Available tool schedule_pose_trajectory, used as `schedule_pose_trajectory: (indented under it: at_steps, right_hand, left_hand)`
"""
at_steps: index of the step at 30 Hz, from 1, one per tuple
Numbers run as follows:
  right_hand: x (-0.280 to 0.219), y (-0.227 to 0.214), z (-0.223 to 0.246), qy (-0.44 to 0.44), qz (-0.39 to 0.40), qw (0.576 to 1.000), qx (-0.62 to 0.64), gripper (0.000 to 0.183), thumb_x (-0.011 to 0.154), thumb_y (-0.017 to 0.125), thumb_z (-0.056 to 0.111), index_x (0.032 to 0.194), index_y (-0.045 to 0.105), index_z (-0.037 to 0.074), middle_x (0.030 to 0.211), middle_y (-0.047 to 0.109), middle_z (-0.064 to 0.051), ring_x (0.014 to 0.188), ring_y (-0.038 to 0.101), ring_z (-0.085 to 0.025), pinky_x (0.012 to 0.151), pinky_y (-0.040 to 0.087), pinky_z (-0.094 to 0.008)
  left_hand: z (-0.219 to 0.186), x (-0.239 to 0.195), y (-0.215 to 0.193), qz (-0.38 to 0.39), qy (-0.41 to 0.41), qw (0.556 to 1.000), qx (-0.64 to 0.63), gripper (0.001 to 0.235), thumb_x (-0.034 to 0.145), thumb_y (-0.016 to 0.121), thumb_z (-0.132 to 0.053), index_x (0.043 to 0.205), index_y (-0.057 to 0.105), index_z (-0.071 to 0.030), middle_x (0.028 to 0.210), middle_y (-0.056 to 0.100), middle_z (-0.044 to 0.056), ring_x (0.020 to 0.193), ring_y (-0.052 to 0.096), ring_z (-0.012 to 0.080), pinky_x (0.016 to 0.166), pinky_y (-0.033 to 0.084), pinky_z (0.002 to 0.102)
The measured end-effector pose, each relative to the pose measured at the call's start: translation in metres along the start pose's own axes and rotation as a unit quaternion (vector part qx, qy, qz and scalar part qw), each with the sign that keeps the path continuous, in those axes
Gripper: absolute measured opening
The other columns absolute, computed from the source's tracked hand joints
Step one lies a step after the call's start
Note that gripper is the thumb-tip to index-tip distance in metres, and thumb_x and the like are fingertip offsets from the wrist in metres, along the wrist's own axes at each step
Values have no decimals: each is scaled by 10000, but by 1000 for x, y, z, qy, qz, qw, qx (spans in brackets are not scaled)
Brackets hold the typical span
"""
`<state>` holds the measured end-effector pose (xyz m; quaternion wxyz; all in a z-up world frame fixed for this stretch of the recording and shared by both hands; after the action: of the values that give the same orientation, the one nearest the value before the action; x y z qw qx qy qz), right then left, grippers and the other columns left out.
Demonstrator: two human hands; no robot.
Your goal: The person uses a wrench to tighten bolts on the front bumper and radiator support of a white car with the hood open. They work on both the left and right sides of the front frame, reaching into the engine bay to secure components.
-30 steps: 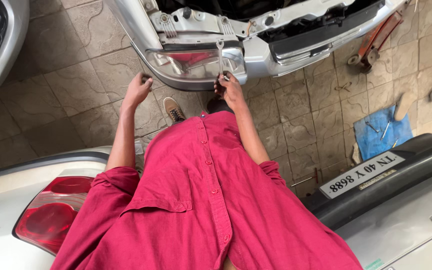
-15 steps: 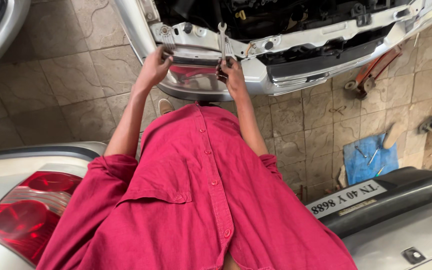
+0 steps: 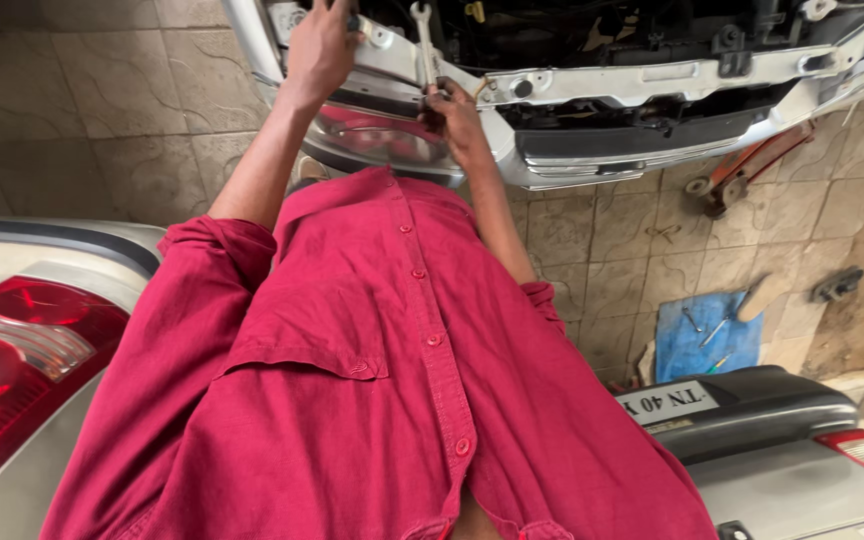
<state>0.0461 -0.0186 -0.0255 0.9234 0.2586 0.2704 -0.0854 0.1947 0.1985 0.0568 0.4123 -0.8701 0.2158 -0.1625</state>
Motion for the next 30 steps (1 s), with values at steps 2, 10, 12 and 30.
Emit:
schedule_pose_trajectory:
  at_steps: [2,10,12,30]
  right_hand:
    - [5,-6,-2,15,10,1000,7,130,984,671,153,1085,634,82,873,711,-62,714,703,-170,628,573,-307]
    - [15,-15,3,72,17,997,11,126,1031,613,135,1135,582,72,913,751,-99,686,716,-190,595,566,-316]
    - [23,-16,12,66,9,997,27,149,1007,611,106,1139,553,72,935,762,-124,766,755,-228,617,606,-365]
    - [-3,17,8,-11,-95,995,31,213,993,623,135,1170,560,35,983,773,-167,875,802,-287,624,655,-360]
  left_hand:
    - [0,1,3,-15,-33,999,-13,423,918,784,-57,1283,570,-45,1318,568,233,993,644,487,781,500,568]
    - [8,12,10,-18,-72,997,-7,358,920,762,-38,1245,614,-61,1269,572,199,1012,634,482,759,489,567]
    - [10,11,7,2,-53,999,7,307,961,753,-27,1234,623,-79,1254,582,191,1011,630,478,764,458,578]
    - [5,31,-34,94,-31,991,-88,278,887,818,-140,1081,633,-67,1122,626,141,995,620,436,776,466,530]
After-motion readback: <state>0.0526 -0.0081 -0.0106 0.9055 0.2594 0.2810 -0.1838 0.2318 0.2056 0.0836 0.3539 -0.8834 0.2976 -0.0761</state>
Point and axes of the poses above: each hand's wrist, its own x-axis towards the middle knuckle, its own y-axis out of the palm, z = x × y, the point moved 3 cm from there along x, towards the middle knuckle
